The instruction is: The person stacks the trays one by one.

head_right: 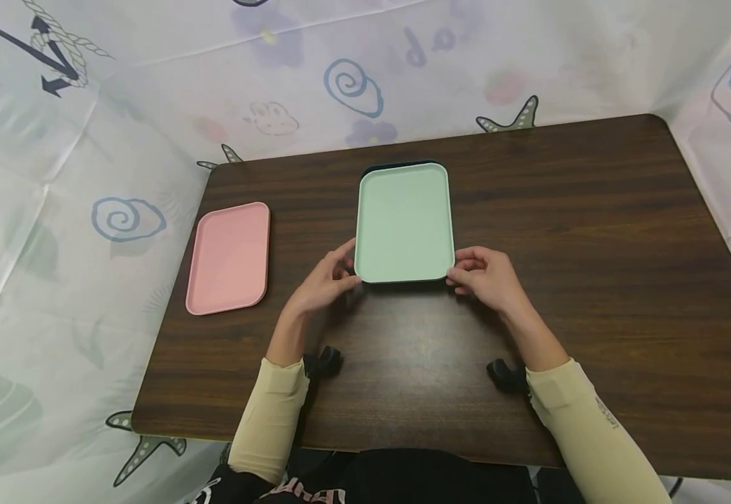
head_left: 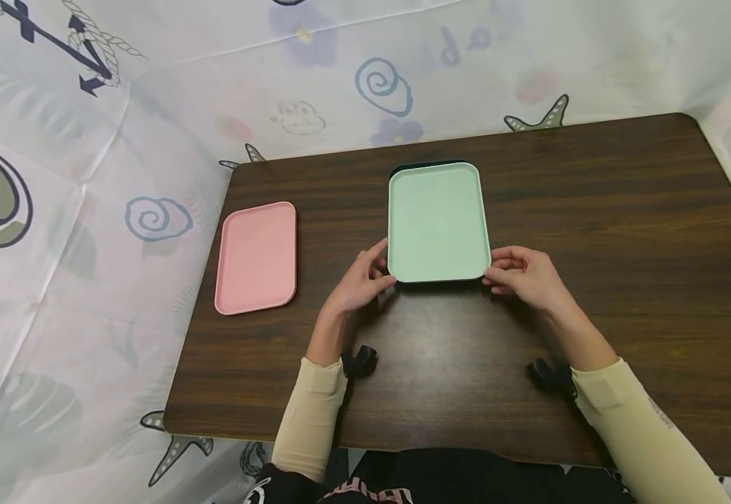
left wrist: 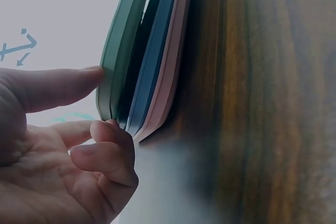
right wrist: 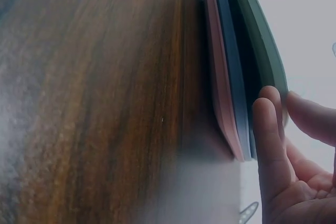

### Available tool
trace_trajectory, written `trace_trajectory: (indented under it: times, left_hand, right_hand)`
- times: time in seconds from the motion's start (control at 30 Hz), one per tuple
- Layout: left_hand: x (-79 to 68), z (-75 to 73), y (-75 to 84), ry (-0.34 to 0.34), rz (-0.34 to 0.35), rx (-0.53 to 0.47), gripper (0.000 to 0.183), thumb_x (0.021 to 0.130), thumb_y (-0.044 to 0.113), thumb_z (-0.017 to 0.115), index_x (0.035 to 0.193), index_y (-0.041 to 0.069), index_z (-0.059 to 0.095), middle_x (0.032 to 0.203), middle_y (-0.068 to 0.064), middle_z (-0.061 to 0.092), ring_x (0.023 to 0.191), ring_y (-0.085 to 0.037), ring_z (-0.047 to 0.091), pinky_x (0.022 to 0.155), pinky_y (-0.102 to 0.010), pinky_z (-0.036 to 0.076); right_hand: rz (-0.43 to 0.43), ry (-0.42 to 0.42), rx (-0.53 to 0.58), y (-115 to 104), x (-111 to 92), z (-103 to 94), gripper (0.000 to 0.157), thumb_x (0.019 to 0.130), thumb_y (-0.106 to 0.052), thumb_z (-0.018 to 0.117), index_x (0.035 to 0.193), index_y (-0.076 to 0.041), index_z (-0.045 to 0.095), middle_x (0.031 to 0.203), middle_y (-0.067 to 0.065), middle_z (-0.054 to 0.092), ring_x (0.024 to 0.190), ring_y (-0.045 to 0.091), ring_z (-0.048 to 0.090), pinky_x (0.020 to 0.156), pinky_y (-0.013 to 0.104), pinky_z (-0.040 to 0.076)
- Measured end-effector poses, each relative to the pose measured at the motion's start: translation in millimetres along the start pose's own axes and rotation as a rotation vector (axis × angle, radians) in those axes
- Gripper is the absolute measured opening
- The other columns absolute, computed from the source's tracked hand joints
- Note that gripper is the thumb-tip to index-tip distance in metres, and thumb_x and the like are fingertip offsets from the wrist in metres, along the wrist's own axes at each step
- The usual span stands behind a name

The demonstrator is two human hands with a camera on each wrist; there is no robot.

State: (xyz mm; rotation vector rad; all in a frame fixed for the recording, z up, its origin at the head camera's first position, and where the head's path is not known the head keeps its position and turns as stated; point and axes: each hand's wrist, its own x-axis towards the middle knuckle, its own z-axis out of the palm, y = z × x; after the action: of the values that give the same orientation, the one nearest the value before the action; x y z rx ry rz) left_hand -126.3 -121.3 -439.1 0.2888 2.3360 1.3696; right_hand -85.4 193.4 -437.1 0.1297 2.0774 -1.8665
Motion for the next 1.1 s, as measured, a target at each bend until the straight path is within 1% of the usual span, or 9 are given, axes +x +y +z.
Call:
trace_trajectory:
  times: [0.17, 0.4, 0.57, 0.73, 0.8, 0.87, 0.97, 1.03, 1.1]
  left_hand:
    - [3.6, -1.1, 2.1, 0.010, 0.007, 0.022, 0.073, 0.090, 0.011, 0.065, 0.152, 0.022, 0.028, 0.113, -0.013, 0.040, 0.080, -0.020, 0.047, 0.066, -0.029, 0.040]
    - [7.0, -1.2, 3.5, 0.025, 0.002, 0.027, 0.072, 0.091, 0.010, 0.065, 0.152, 0.020, 0.027, 0.114, -0.013, 0.040, 0.079, -0.020, 0.045, 0.066, -0.029, 0.039]
    - [8.1, -1.3, 2.3, 0.017, -0.005, 0.028, 0.073, 0.092, 0.011, 0.063, 0.153, 0.021, 0.024, 0.116, -0.015, 0.040, 0.082, -0.021, 0.045, 0.068, -0.029, 0.040]
    - [7.6, -2.8, 1.4, 0.008, -0.015, 0.013, 0.073, 0.093, 0.012, 0.062, 0.153, 0.020, 0.022, 0.121, -0.020, 0.039, 0.084, -0.022, 0.045, 0.068, -0.029, 0.039]
    - [2.1, -4.4, 12.3, 0.004, -0.017, 0.008, 0.072, 0.093, 0.009, 0.061, 0.153, 0.016, 0.022, 0.122, -0.023, 0.039, 0.084, -0.023, 0.044, 0.068, -0.028, 0.038]
    - [1.1, -4.1, 12.6, 0.010, -0.025, 0.003, 0.071, 0.093, 0.009, 0.061, 0.153, 0.014, 0.023, 0.122, -0.021, 0.040, 0.084, -0.022, 0.045, 0.068, -0.028, 0.038]
    - [-1.4, -2.6, 11.2, 0.026, -0.038, -0.002, 0.068, 0.093, 0.010, 0.060, 0.152, 0.015, 0.026, 0.119, -0.016, 0.041, 0.084, -0.021, 0.046, 0.068, -0.028, 0.039]
    - [1.1, -0.6, -0.7, 0.036, -0.045, -0.007, 0.067, 0.094, 0.014, 0.061, 0.151, 0.019, 0.029, 0.116, -0.011, 0.041, 0.085, -0.020, 0.047, 0.069, -0.029, 0.040]
    - [-1.9, -0.1, -2.0, 0.037, -0.044, -0.010, 0.065, 0.094, 0.014, 0.061, 0.151, 0.019, 0.030, 0.116, -0.010, 0.042, 0.084, -0.020, 0.047, 0.068, -0.029, 0.041]
  right_hand:
    - [-0.008, 0.027, -0.010, 2, 4, 1.1, 0.044, 0.089, -0.011, 0.067, 0.125, 0.009, 0.052, 0.094, 0.008, 0.066, 0.080, 0.014, 0.070, 0.071, 0.033, 0.056]
    - [-0.032, 0.056, -0.045, 2, 9, 1.3, 0.044, 0.088, -0.010, 0.069, 0.125, 0.009, 0.054, 0.091, 0.005, 0.067, 0.078, 0.012, 0.070, 0.069, 0.032, 0.056]
    - [-0.054, 0.069, -0.057, 1, 10, 1.2, 0.045, 0.088, -0.010, 0.069, 0.126, 0.009, 0.055, 0.091, 0.007, 0.064, 0.076, 0.009, 0.069, 0.068, 0.032, 0.056]
    - [-0.058, 0.069, -0.071, 0, 11, 3.2, 0.045, 0.088, -0.011, 0.069, 0.126, 0.008, 0.056, 0.092, 0.010, 0.064, 0.076, 0.009, 0.069, 0.068, 0.032, 0.056]
    - [-0.057, 0.071, -0.076, 0, 11, 4.0, 0.044, 0.088, -0.011, 0.069, 0.126, 0.008, 0.056, 0.091, 0.010, 0.064, 0.076, 0.010, 0.069, 0.067, 0.032, 0.056]
    - [-0.054, 0.070, -0.083, 1, 11, 4.6, 0.045, 0.089, -0.013, 0.068, 0.126, 0.008, 0.056, 0.091, 0.010, 0.064, 0.076, 0.011, 0.069, 0.067, 0.033, 0.056]
    - [-0.048, 0.061, -0.094, 2, 9, 5.1, 0.048, 0.090, -0.015, 0.067, 0.130, 0.007, 0.054, 0.095, 0.014, 0.064, 0.077, 0.011, 0.069, 0.068, 0.034, 0.056]
    - [-0.046, 0.052, -0.104, 4, 8, 5.3, 0.050, 0.091, -0.017, 0.066, 0.132, 0.007, 0.052, 0.099, 0.018, 0.064, 0.078, 0.012, 0.070, 0.068, 0.035, 0.056]
    - [-0.048, 0.043, -0.112, 5, 6, 5.8, 0.051, 0.092, -0.017, 0.065, 0.134, 0.006, 0.049, 0.103, 0.022, 0.062, 0.079, 0.012, 0.070, 0.069, 0.035, 0.056]
